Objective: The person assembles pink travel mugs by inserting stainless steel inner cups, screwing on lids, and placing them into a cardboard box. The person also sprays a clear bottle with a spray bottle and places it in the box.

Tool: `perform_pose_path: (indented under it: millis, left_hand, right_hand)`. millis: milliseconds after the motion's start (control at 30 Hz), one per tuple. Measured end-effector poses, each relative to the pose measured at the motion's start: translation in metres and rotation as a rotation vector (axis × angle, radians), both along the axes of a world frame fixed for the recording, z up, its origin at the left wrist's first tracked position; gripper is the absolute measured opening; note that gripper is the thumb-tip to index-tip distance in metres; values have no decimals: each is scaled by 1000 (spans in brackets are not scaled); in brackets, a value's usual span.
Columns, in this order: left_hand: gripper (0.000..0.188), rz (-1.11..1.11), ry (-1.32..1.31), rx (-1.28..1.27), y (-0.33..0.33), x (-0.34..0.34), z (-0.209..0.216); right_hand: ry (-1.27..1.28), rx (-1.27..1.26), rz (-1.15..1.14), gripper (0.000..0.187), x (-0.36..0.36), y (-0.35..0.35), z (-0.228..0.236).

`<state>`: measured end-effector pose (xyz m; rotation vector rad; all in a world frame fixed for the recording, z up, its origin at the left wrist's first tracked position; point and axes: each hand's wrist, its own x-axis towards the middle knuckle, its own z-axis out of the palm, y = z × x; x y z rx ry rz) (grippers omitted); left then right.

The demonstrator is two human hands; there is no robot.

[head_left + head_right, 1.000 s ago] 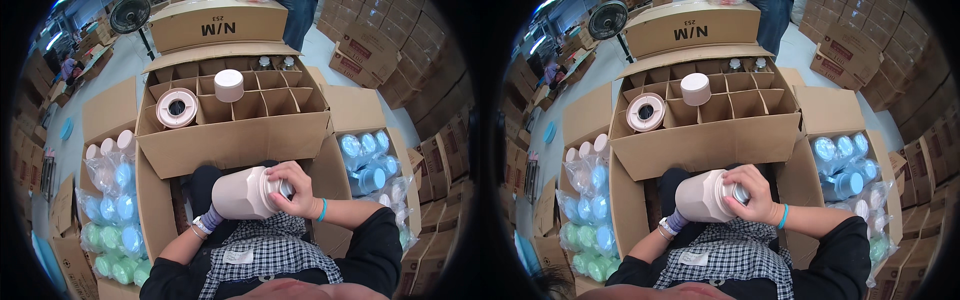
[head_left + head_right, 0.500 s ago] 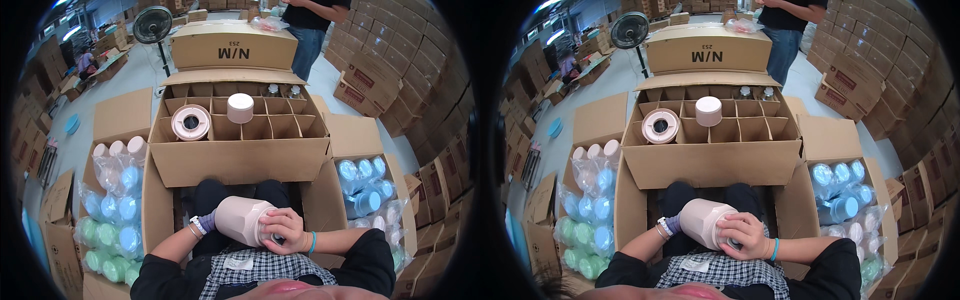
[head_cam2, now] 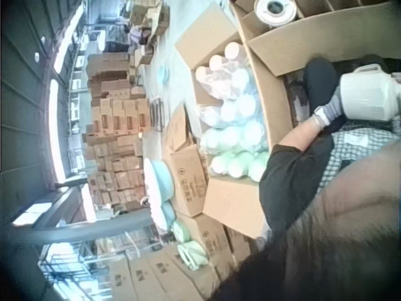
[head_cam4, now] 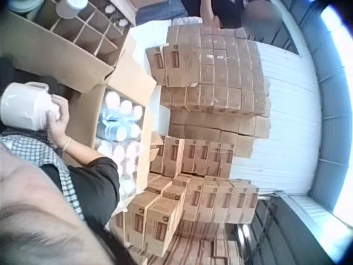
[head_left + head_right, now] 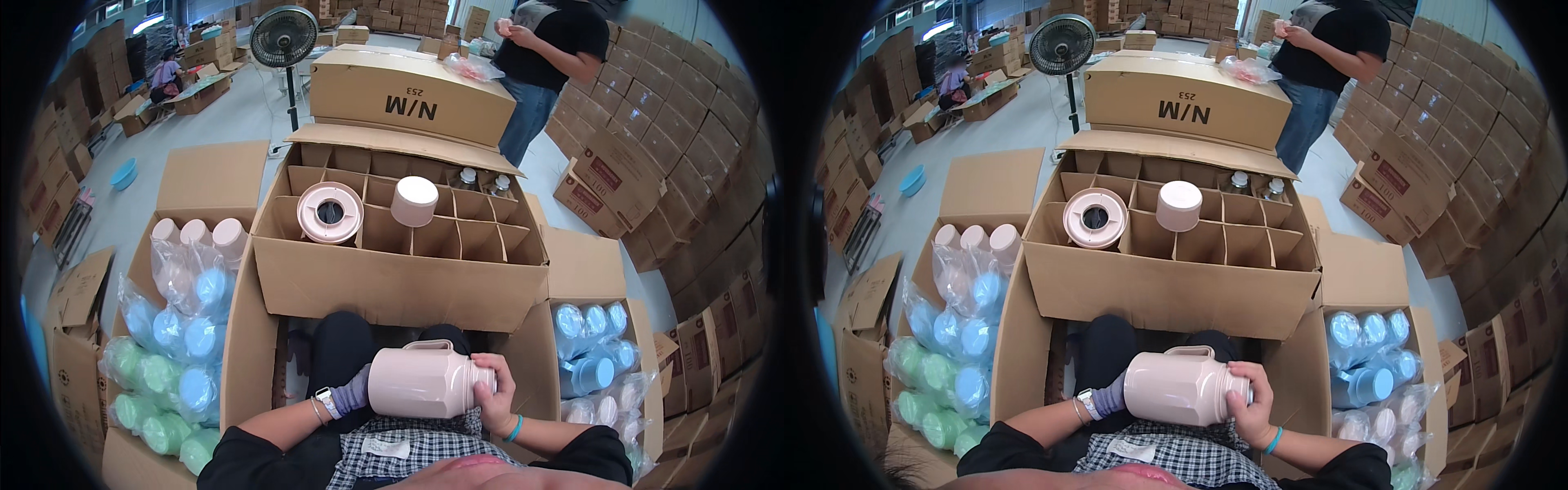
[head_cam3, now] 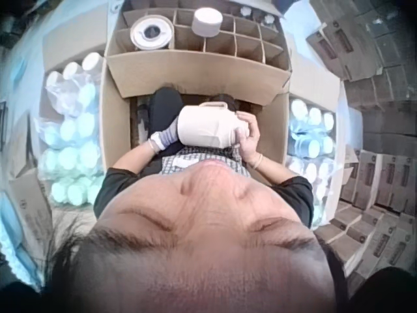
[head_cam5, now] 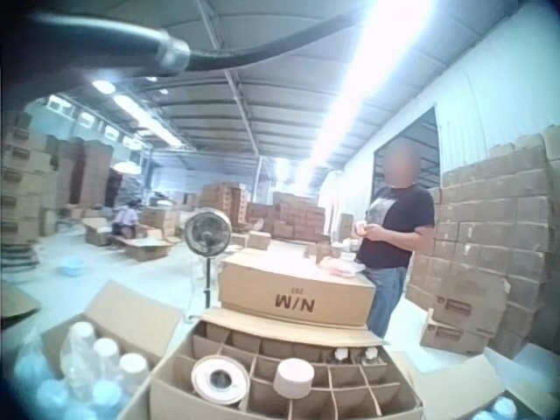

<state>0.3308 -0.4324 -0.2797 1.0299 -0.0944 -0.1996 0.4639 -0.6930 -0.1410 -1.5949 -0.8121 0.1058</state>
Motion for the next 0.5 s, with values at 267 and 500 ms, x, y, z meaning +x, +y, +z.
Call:
perform_pose_path:
  millis: [267, 500]
  left_hand:
    - [65, -17, 35, -95, 16, -3, 19]
    - [64, -13, 28, -171, 13, 35, 83]
  right_hand:
    - [-56, -61, -35, 28, -9, 14, -8]
    - [-327, -71, 200, 35, 3, 39, 24]
